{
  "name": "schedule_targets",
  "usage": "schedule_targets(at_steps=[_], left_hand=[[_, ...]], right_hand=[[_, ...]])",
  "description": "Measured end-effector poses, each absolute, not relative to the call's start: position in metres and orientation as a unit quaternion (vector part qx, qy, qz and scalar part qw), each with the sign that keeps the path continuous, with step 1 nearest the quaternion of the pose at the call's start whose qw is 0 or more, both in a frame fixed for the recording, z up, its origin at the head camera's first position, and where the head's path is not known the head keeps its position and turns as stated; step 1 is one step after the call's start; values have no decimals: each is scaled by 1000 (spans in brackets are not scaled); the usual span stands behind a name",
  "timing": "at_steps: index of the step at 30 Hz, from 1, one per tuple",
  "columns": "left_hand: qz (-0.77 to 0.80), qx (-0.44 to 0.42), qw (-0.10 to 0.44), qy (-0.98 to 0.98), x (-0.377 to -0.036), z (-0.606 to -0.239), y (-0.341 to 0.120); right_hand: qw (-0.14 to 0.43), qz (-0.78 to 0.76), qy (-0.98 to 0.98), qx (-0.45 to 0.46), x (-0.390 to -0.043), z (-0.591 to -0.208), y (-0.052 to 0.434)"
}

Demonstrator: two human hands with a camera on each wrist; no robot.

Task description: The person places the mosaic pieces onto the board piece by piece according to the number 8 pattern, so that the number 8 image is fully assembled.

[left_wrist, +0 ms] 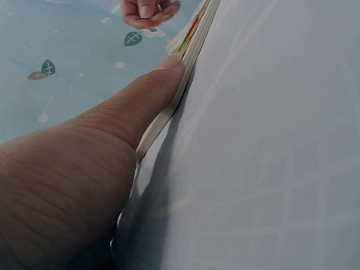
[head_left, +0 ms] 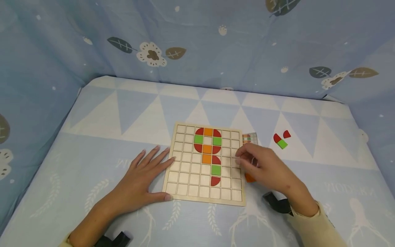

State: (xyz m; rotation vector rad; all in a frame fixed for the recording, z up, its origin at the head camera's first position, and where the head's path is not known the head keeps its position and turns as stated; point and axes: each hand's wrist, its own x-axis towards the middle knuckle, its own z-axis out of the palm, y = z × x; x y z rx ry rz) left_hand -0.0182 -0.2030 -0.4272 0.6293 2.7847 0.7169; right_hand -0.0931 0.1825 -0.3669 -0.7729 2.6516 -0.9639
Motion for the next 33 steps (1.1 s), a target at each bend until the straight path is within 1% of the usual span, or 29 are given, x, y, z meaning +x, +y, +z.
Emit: schedule_targets(at_steps=[3, 5, 9, 11, 13, 19, 25, 28, 33], left_hand=[[243, 212, 101, 941, -18, -426, -202], [242, 213, 101, 941, -18, -426, -203], [239, 214, 100, 942, -18, -427, -204], [239, 215, 99, 942, -18, -427, -205], [240, 217, 99, 941, -18, -426, -205], [238, 218, 97, 942, -19, -427, -204], [238, 216, 100, 942, -19, -427, -203], [240, 217, 100, 941, -19, -427, -203], [240, 218, 98, 941, -19, -427, -203]], right_hand=[[46, -307, 919, -243, -101, -355, 201], [14, -290, 929, -228, -104, -350, 212], [-8, -266, 945, -189, -111, -344, 232], [-2, -257, 951, -169, -114, -343, 239], [16, -246, 958, -148, -117, -345, 246], [102, -197, 972, -72, -128, -356, 261], [140, -163, 976, -44, -136, -370, 269], [147, -155, 976, -43, -138, -374, 269], [126, -150, 979, -58, -140, -378, 266]])
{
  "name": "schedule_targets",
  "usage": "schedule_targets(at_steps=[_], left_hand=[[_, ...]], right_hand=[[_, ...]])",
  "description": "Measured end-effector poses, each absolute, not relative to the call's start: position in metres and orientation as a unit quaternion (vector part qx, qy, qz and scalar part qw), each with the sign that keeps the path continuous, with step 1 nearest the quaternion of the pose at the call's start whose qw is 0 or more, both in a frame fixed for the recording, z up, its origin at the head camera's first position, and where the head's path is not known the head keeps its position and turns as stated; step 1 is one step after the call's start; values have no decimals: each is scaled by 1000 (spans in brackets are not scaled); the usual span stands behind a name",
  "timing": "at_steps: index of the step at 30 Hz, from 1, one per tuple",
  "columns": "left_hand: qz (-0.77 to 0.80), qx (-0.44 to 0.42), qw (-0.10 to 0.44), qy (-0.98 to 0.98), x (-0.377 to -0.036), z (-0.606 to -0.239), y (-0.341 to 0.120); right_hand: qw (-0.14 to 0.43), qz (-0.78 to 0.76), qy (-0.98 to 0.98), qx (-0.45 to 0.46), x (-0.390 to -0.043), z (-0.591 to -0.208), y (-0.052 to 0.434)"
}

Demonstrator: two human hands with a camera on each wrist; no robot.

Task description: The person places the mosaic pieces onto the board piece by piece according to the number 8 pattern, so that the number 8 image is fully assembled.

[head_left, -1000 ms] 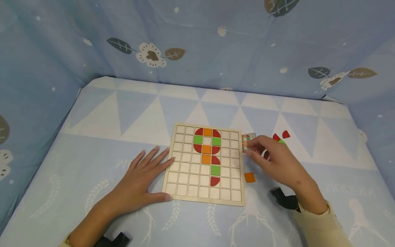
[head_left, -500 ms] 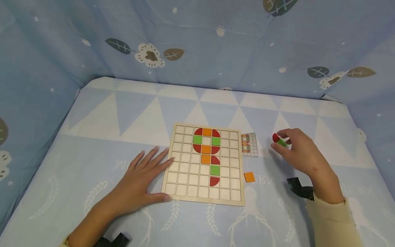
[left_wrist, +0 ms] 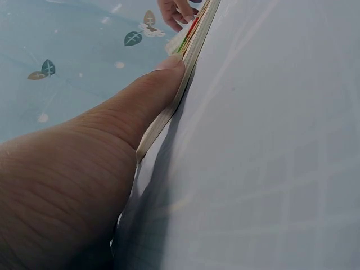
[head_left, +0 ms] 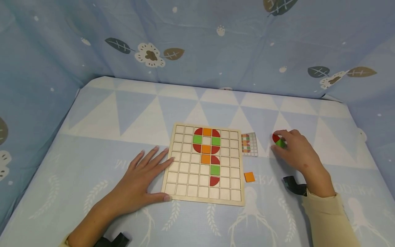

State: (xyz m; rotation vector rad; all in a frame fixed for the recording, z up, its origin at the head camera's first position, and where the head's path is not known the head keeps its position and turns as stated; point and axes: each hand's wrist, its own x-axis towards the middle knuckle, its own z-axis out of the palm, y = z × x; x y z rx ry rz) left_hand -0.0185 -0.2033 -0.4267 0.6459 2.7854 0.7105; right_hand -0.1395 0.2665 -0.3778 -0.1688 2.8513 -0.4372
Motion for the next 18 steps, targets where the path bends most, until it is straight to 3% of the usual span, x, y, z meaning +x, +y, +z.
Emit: schedule_targets(at_steps=[18], left_hand=[[245, 227, 88, 939, -19, -426, -204]], right_hand=[[126, -205, 967, -87, -139, -380, 263]])
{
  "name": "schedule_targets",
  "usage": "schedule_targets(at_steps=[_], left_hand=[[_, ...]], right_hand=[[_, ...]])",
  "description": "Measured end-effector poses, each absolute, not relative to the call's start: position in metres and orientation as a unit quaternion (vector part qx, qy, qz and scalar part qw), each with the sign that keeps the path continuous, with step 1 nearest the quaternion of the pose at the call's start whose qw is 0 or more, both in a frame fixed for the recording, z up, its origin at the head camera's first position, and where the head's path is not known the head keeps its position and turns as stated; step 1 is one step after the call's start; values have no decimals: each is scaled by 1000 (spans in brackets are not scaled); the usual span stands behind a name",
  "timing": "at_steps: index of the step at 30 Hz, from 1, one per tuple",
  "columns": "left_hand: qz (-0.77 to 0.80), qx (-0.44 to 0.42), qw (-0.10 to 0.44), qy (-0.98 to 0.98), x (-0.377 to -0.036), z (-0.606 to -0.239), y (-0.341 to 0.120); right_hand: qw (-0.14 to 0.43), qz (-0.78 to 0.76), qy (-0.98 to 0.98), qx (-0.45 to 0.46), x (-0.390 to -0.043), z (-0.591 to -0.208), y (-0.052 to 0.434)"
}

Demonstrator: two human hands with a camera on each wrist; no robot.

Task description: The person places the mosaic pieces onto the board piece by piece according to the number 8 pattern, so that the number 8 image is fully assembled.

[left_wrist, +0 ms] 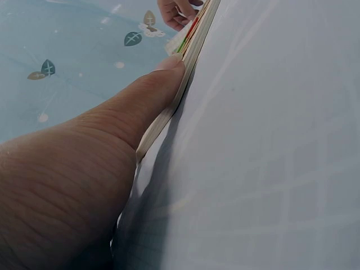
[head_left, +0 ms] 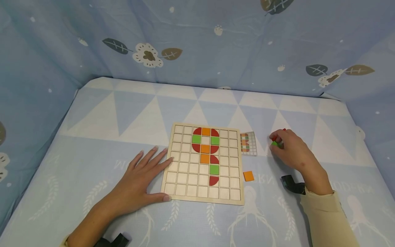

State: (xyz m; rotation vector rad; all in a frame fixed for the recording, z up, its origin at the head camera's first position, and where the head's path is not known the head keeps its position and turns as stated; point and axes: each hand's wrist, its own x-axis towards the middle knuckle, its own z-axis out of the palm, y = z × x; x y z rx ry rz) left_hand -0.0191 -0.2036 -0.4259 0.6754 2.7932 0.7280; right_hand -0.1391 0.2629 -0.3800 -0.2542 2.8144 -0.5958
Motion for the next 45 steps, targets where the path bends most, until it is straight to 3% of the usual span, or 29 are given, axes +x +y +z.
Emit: schedule_targets(at_steps=[15, 25, 27, 33, 39, 45], left_hand=[[246, 219, 97, 939, -19, -426, -203], [243, 225, 92, 939, -19, -426, -204], [244, 225, 92, 939, -19, -426, -204], [243, 222, 94, 940, -19, -425, -203], [239, 219, 99, 941, -19, -425, -203], [239, 220, 95, 941, -19, -426, -203]], right_hand=[[146, -221, 960, -93, -140, -380, 265], [216, -189, 948, -135, -125, -367, 250], [201, -183, 954, -128, -124, -365, 248], [81, -169, 980, -67, -135, -376, 263], [124, -153, 974, -110, -141, -386, 274], [151, -145, 967, -147, -128, -371, 258]])
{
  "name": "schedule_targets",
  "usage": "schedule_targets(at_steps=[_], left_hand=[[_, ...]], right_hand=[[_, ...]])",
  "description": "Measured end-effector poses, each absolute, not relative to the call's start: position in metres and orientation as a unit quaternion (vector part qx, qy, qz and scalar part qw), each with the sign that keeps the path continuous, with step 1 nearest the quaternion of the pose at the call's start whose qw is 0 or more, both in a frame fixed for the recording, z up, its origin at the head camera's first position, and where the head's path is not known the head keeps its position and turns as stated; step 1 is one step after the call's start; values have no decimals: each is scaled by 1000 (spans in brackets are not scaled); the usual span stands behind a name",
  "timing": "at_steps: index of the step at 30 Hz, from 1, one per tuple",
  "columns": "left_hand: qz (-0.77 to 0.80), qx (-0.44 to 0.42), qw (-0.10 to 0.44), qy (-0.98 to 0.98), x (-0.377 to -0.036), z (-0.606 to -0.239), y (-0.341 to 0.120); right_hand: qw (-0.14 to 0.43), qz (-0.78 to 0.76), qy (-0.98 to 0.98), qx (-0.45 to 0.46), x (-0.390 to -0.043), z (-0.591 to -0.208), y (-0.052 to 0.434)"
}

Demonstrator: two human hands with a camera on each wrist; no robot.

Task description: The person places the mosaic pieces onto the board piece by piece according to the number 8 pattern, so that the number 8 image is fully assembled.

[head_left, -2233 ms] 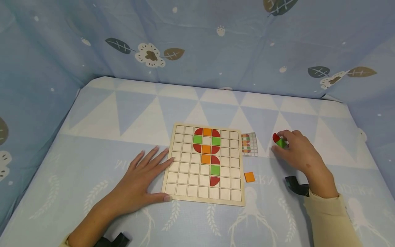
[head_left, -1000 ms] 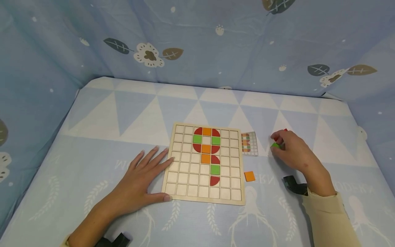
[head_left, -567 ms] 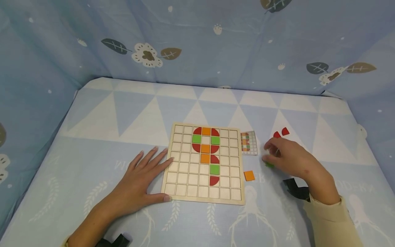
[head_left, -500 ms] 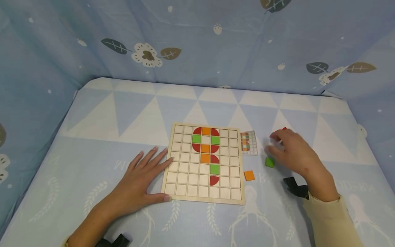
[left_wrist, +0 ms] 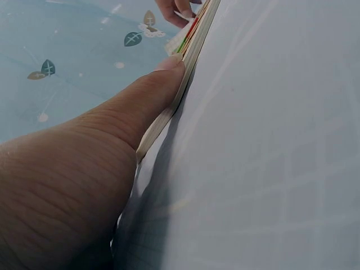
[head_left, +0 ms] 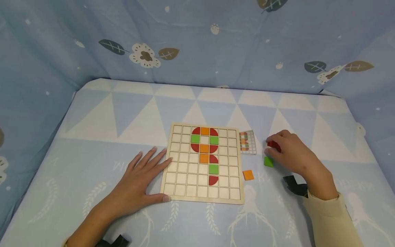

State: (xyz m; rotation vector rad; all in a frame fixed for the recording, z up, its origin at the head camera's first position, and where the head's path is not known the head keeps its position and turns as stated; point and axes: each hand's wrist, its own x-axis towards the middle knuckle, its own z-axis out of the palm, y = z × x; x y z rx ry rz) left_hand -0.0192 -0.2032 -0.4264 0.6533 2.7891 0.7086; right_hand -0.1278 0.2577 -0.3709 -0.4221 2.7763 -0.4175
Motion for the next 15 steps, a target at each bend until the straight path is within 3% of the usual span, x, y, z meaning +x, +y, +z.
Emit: schedule_targets(at_steps=[15], left_hand=[[240, 221, 95, 940, -19, -424, -203]], right_hand=[[223, -136, 939, -222, -90, -349, 211]])
